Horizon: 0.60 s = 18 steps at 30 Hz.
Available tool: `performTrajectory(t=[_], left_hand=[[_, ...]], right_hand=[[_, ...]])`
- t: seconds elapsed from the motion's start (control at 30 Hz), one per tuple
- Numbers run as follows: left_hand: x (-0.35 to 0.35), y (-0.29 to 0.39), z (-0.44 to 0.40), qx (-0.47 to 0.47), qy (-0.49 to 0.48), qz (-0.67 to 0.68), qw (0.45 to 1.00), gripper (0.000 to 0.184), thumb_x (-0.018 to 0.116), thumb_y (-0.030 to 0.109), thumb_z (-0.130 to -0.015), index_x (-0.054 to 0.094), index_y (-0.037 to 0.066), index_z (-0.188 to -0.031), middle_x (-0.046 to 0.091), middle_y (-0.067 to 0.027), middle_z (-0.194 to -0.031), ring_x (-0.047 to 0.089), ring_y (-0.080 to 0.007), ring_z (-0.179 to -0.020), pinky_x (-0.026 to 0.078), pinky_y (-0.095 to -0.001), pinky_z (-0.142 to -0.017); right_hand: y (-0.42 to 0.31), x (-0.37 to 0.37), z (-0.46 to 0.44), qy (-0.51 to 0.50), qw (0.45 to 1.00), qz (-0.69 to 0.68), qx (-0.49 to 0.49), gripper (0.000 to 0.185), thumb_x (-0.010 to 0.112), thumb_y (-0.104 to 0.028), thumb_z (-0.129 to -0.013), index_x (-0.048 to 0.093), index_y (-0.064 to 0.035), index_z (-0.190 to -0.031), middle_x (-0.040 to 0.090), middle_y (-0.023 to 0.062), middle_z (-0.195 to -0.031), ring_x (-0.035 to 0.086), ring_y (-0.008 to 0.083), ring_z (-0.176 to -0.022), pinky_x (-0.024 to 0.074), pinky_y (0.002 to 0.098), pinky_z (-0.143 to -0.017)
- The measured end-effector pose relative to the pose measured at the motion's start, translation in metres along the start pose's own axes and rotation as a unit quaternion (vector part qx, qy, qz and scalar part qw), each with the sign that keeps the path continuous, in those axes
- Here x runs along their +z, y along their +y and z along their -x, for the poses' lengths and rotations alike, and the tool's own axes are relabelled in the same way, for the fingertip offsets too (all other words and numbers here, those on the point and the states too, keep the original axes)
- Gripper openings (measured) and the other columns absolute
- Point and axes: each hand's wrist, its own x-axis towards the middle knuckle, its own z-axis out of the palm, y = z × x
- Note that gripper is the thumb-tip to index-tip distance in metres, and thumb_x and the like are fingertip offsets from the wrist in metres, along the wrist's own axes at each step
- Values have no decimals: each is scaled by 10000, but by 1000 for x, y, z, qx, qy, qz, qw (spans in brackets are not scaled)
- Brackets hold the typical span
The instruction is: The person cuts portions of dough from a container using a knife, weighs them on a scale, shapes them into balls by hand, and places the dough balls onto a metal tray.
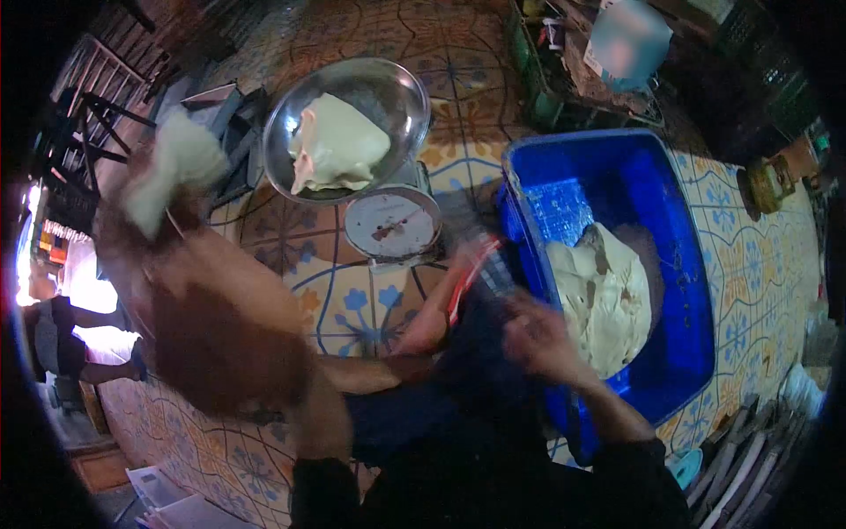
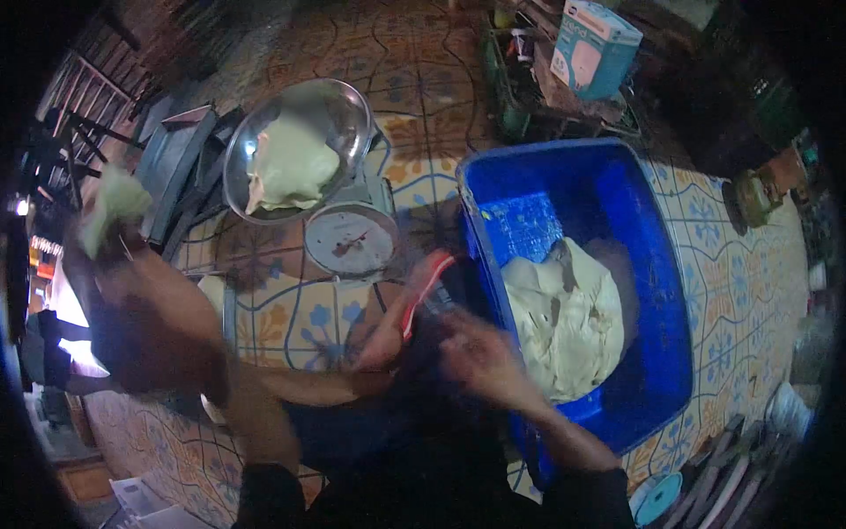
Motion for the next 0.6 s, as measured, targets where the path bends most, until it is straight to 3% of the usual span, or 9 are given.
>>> performTrajectory(t=[0.03, 0.07, 0.1, 0.13, 0.27, 0.33, 0.37, 0.47, 0.6], left_hand=[[-9, 18, 21, 4, -8, 4, 1000, 262, 531, 205, -919, 611, -9, -1048, 631, -163, -991, 637, -240, -820, 519, -343, -673], [-12, 27, 44, 98, -160, 232, 954, 384, 538, 285, -893, 538, -4, -1146, 539, -184, -1120, 541, -297, -963, 423, -417, -783], [-13, 36, 70, 181, -297, 441, 827, 531, 545, 365, -867, 465, 1, -1245, 447, -205, -1249, 445, -355, -1107, 327, -490, -892], [-15, 53, 100, 249, -406, 614, 630, 686, 552, 445, -840, 392, 5, -1343, 355, -226, -1377, 349, -412, -1250, 230, -563, -1002], [-34, 117, 287, 515, -470, 408, 590, 686, 553, 458, -850, 389, 52, -1378, 450, -133, -1317, 373, -391, -1250, 150, -575, -1073], [-58, 127, 278, 537, -580, 460, 405, 673, 551, 487, -831, 449, 56, -1336, 483, -124, -1296, 364, -348, -1283, 130, -589, -1085], [-72, 129, 263, 507, -498, 513, 482, 587, 561, 448, -846, 501, 71, -1292, 544, -120, -1220, 423, -298, -1242, 189, -593, -1061], [-67, 125, 241, 434, -511, 554, 494, 510, 570, 414, -853, 540, 84, -1241, 563, -117, -1190, 457, -281, -1203, 253, -570, -1029], [-34, 98, 235, 239, -571, 659, 428, 275, 655, 187, -820, 625, 51, -1057, 637, -105, -1023, 585, -284, -1005, 423, -414, -907]], right_hand=[[1, -31, 18, 80, 959, -272, 17, 457, 569, -185, -896, 466, -14, -1307, 642, 124, -1004, 602, 127, -736, 485, 292, -622], [23, -55, 28, 244, 950, -189, 38, 400, 543, -173, -915, 490, -12, -1278, 615, 56, -941, 522, 55, -657, 422, 224, -543], [85, -93, 43, 359, 920, 129, -89, 358, 512, -179, -936, 506, -17, -1255, 558, -5, -826, 428, 22, -571, 356, 189, -472], [31, -94, 51, 458, 868, -190, -10, 346, 514, -162, -934, 513, -16, -1248, 523, -8, -766, 417, 26, -548, 327, 194, -442], [125, -147, 91, 571, 819, -41, -30, 400, 505, -165, -941, 465, -22, -1313, 489, -42, -663, 391, 31, -508, 300, 191, -429], [131, -140, 88, 552, 831, -66, 13, 423, 506, -163, -941, 443, -11, -1330, 506, -34, -719, 410, 34, -553, 321, 193, -466], [140, -127, 97, 523, 844, -93, 73, 446, 507, -162, -940, 421, -1, -1347, 523, -25, -775, 428, 37, -598, 342, 194, -502], [165, -112, 76, 486, 867, -81, -72, 443, 513, -146, -935, 428, 18, -1337, 545, -22, -739, 453, 61, -623, 390, 225, -531], [151, -124, 72, 417, 908, 15, 42, 386, 504, -105, -923, 492, -15, -1297, 527, 21, -658, 475, 57, -601, 418, 257, -532]])
